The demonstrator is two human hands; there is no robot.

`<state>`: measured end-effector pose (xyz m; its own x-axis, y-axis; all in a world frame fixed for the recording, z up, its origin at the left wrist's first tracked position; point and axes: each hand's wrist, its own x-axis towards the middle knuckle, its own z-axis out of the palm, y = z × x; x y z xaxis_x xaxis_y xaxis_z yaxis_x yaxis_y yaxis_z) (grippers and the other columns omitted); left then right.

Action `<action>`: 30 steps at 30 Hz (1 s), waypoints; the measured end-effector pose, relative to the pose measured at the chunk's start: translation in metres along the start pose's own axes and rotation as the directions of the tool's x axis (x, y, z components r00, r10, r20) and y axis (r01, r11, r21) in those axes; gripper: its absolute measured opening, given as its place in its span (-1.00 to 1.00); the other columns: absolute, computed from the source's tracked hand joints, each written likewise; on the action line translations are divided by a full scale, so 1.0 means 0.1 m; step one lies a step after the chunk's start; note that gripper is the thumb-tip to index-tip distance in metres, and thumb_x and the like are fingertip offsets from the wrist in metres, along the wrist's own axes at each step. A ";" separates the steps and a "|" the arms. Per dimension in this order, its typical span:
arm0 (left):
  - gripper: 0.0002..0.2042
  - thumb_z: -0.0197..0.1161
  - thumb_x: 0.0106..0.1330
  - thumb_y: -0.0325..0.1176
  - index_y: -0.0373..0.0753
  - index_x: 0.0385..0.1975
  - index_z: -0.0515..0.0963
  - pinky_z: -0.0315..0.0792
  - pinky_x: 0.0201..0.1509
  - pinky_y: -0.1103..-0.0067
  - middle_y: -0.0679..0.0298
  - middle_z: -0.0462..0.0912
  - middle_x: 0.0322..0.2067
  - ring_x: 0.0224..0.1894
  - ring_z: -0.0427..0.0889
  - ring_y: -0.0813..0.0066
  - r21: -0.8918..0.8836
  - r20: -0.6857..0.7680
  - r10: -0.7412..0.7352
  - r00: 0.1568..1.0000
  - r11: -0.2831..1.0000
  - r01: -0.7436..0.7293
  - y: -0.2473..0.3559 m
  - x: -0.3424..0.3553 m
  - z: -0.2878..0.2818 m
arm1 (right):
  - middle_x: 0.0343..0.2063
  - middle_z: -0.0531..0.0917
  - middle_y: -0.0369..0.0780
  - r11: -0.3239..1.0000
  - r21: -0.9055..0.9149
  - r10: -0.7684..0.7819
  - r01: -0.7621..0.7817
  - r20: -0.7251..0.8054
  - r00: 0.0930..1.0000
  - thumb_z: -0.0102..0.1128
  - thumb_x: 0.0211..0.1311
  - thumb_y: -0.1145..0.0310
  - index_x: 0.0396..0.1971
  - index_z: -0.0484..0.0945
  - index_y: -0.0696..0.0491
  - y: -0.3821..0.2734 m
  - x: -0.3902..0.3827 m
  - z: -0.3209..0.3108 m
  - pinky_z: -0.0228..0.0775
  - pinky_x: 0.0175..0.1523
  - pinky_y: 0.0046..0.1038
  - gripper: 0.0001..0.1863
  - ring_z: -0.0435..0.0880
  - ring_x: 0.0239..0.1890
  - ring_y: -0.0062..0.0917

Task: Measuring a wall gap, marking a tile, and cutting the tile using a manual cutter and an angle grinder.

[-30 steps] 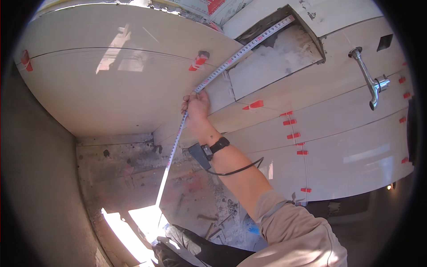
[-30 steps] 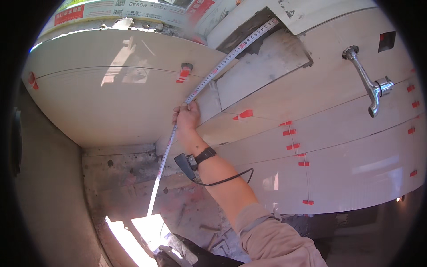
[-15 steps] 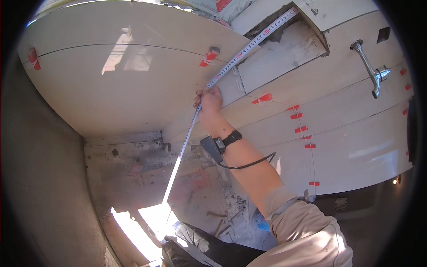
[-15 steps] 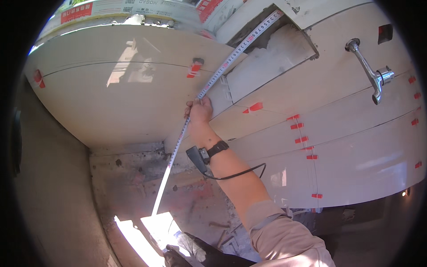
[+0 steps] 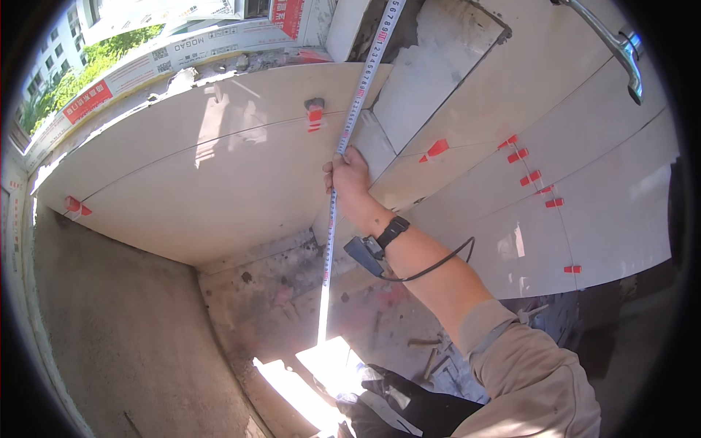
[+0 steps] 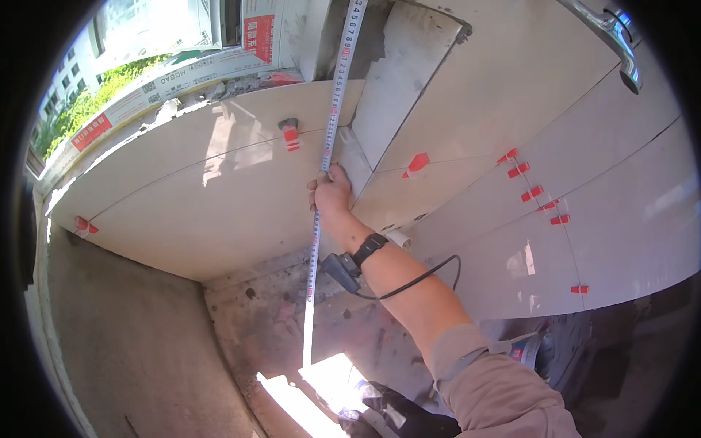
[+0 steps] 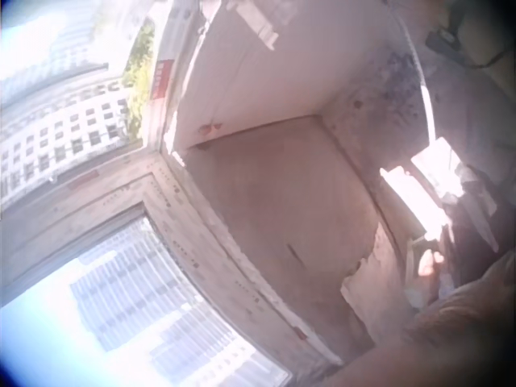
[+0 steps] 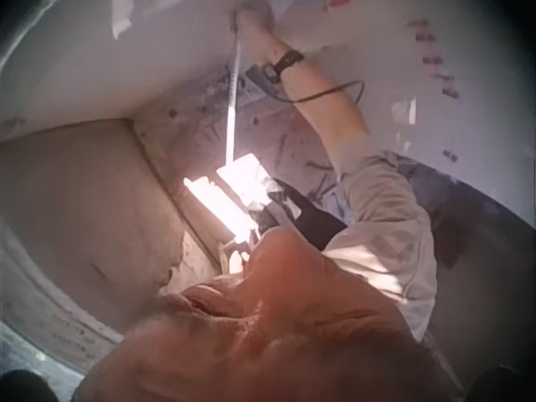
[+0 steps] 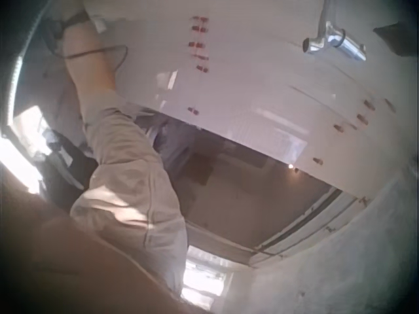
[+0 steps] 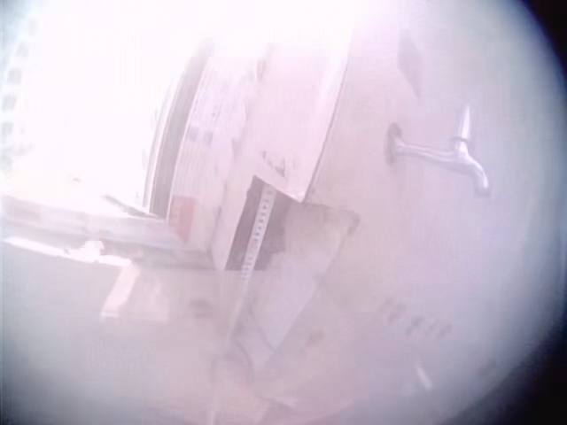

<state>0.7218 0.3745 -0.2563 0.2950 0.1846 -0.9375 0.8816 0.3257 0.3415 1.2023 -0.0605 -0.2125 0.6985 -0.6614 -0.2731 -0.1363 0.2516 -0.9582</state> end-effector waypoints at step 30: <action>-0.86 0.14 0.35 -0.30 -0.22 -0.24 0.48 0.48 -0.50 0.47 0.22 0.54 -0.49 -0.52 0.53 0.35 0.036 0.065 0.066 0.996 0.997 -0.069 0.00 -0.36 -0.01 | -0.54 0.63 -0.09 0.848 -0.456 -0.240 0.271 0.126 0.963 -0.02 0.32 0.47 -0.12 0.54 0.06 0.59 -0.98 -1.17 0.47 -0.35 -0.32 -0.80 0.67 -0.49 -0.34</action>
<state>0.7106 0.3689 -0.2222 0.3759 0.1454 -0.9152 0.8719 0.2790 0.4025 1.0438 -0.0640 -0.2520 0.7934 -0.6083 -0.0221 -0.2469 -0.2884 -0.9251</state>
